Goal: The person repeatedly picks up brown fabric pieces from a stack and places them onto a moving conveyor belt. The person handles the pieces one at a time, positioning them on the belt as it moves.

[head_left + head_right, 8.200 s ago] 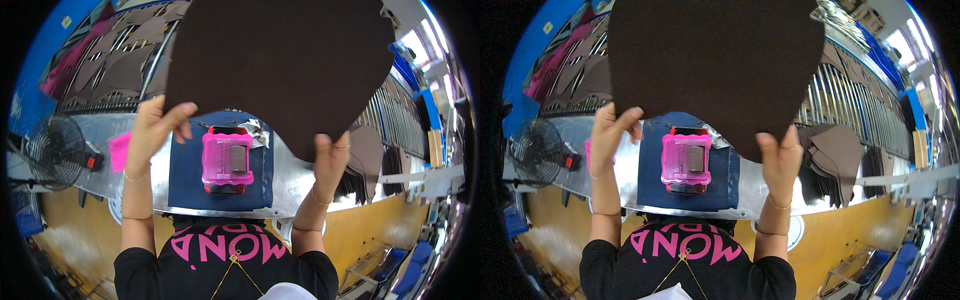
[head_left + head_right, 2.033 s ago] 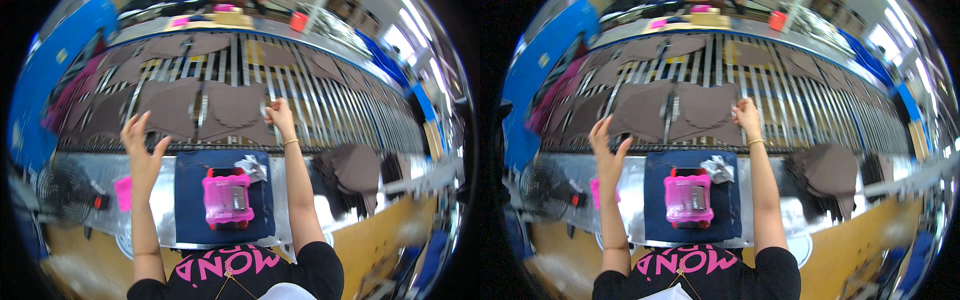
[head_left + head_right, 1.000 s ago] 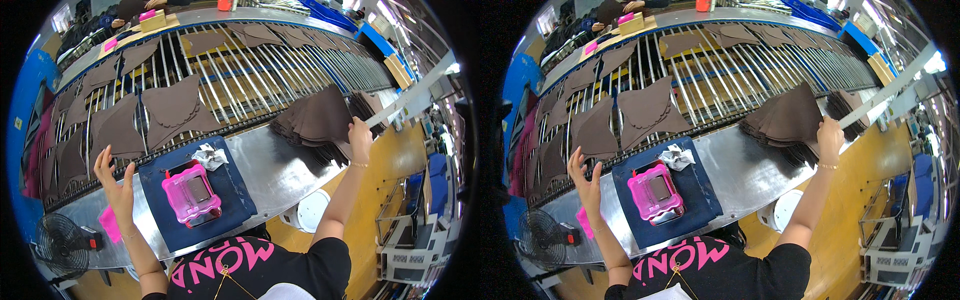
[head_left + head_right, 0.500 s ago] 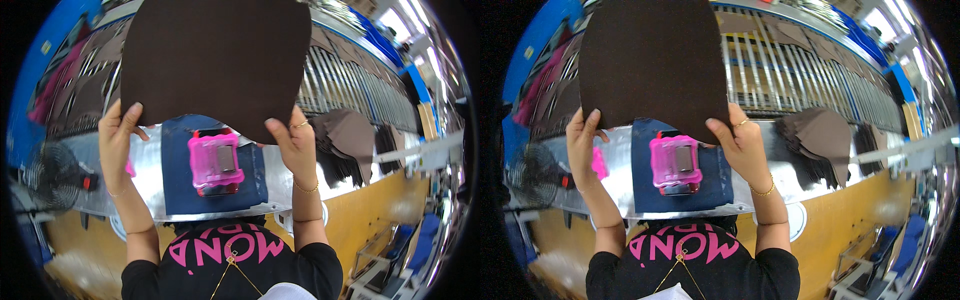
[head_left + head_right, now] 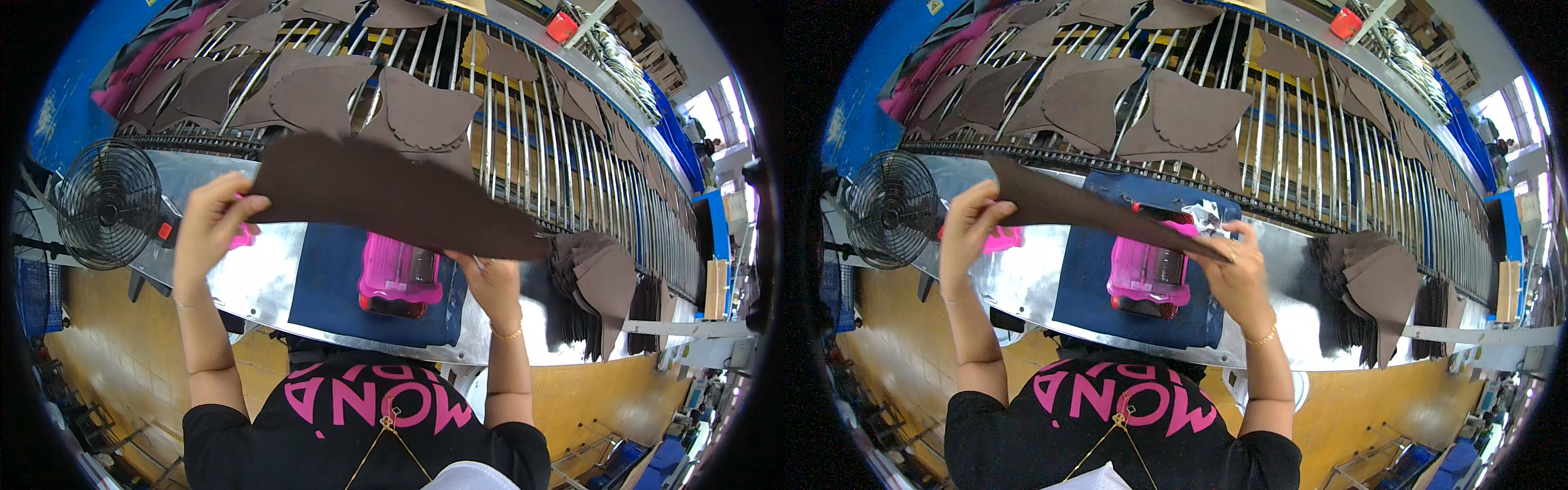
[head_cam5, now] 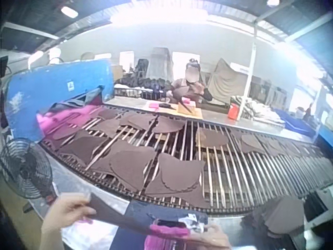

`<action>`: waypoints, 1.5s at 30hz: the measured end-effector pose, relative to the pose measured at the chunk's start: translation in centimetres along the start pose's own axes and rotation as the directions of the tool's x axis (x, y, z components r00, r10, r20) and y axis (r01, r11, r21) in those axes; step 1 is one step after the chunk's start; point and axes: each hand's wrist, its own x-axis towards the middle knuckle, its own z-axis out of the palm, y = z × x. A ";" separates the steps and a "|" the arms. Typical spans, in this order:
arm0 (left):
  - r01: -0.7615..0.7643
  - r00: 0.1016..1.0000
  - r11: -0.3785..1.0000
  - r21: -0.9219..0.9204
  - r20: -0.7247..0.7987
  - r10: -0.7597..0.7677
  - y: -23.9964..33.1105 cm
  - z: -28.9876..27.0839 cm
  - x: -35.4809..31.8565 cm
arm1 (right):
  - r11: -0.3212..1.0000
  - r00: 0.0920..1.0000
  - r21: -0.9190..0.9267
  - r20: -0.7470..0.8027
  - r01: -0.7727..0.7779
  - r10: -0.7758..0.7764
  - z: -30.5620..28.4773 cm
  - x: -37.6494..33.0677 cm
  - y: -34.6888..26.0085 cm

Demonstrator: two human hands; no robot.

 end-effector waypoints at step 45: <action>0.197 0.976 0.919 -0.340 -0.021 -0.217 -11.1 2.5 3.0 | 0.695 0.770 0.406 0.034 -0.594 0.638 29.5 46.8 24.4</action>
